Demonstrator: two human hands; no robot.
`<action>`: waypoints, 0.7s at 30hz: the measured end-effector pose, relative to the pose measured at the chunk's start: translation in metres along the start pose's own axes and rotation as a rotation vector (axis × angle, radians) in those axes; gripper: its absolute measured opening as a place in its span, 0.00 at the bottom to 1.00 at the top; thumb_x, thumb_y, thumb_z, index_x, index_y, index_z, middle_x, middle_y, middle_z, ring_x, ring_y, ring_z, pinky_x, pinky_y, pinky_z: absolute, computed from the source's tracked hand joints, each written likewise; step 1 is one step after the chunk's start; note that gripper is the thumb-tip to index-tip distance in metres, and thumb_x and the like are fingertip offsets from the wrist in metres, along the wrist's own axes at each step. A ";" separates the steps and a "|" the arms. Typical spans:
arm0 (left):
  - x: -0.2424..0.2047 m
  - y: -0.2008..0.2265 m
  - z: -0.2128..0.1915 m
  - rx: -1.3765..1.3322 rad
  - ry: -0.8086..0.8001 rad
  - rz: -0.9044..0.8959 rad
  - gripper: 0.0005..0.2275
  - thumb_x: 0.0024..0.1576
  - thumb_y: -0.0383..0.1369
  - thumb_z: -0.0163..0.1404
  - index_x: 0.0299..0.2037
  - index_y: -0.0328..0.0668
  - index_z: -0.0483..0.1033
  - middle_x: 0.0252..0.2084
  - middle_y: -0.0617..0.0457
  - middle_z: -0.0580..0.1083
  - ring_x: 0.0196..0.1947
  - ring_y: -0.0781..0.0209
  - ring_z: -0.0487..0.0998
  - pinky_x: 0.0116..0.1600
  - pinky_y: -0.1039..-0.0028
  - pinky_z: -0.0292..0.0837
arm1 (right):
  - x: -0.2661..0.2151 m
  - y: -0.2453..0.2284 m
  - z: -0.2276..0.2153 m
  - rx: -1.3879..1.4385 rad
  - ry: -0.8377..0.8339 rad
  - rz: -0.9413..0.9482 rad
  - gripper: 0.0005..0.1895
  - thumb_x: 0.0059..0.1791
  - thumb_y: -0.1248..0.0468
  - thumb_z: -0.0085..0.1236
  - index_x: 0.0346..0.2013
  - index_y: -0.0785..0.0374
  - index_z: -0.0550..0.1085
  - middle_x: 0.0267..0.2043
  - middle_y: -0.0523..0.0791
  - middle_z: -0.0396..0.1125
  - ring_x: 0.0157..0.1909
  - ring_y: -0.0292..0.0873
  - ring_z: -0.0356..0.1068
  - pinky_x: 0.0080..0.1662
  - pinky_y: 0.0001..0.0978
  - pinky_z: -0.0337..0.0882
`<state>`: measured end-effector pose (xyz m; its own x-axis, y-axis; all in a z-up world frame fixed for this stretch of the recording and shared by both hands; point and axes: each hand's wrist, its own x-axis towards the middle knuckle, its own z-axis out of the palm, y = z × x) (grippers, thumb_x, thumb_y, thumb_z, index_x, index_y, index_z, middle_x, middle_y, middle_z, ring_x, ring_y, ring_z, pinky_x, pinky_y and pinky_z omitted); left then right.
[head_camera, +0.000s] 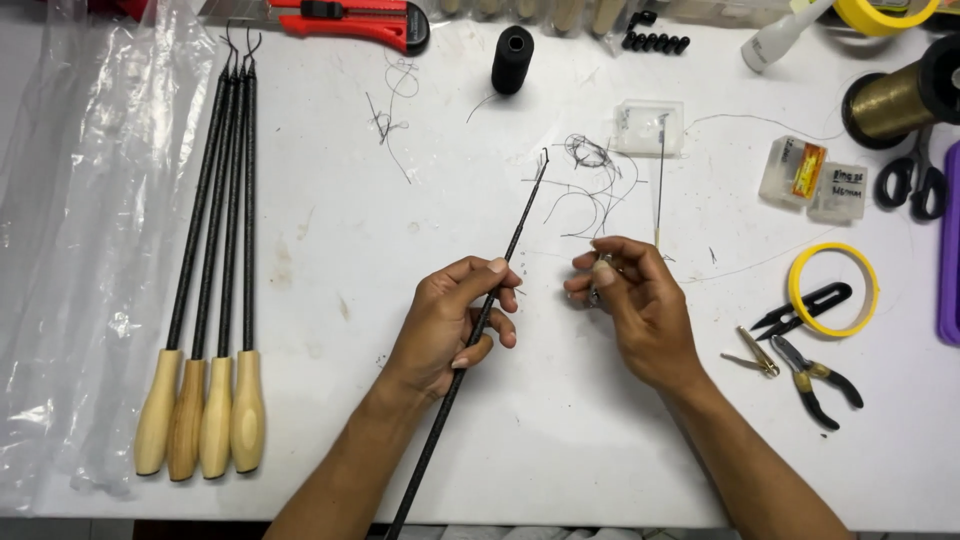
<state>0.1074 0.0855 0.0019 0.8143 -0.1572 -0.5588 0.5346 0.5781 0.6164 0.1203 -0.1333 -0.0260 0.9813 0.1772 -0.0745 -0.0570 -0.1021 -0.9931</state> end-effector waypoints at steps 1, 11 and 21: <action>0.003 0.000 -0.002 0.000 -0.004 -0.012 0.10 0.65 0.31 0.48 0.38 0.27 0.74 0.28 0.41 0.70 0.16 0.52 0.79 0.06 0.87 0.53 | -0.001 0.006 -0.001 -0.018 0.003 -0.039 0.14 0.58 0.69 0.45 0.57 0.73 0.65 0.47 0.54 0.71 0.45 0.42 0.75 0.47 0.32 0.78; 0.005 -0.012 -0.006 -0.042 0.052 0.007 0.11 0.65 0.31 0.48 0.38 0.26 0.74 0.26 0.40 0.69 0.16 0.51 0.78 0.05 0.88 0.52 | -0.002 0.012 -0.012 -0.134 0.009 -0.126 0.07 0.56 0.67 0.54 0.44 0.70 0.74 0.39 0.51 0.77 0.33 0.36 0.70 0.39 0.29 0.74; 0.011 -0.013 -0.015 -0.039 0.093 0.034 0.11 0.64 0.31 0.48 0.38 0.26 0.74 0.26 0.41 0.70 0.15 0.53 0.78 0.05 0.88 0.52 | 0.004 0.017 -0.008 -0.029 -0.030 -0.118 0.20 0.54 0.71 0.54 0.58 0.73 0.60 0.55 0.57 0.74 0.52 0.44 0.75 0.55 0.36 0.76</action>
<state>0.1059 0.0887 -0.0205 0.8064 -0.0631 -0.5880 0.4963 0.6127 0.6151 0.1248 -0.1422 -0.0427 0.9750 0.2186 0.0392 0.0639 -0.1071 -0.9922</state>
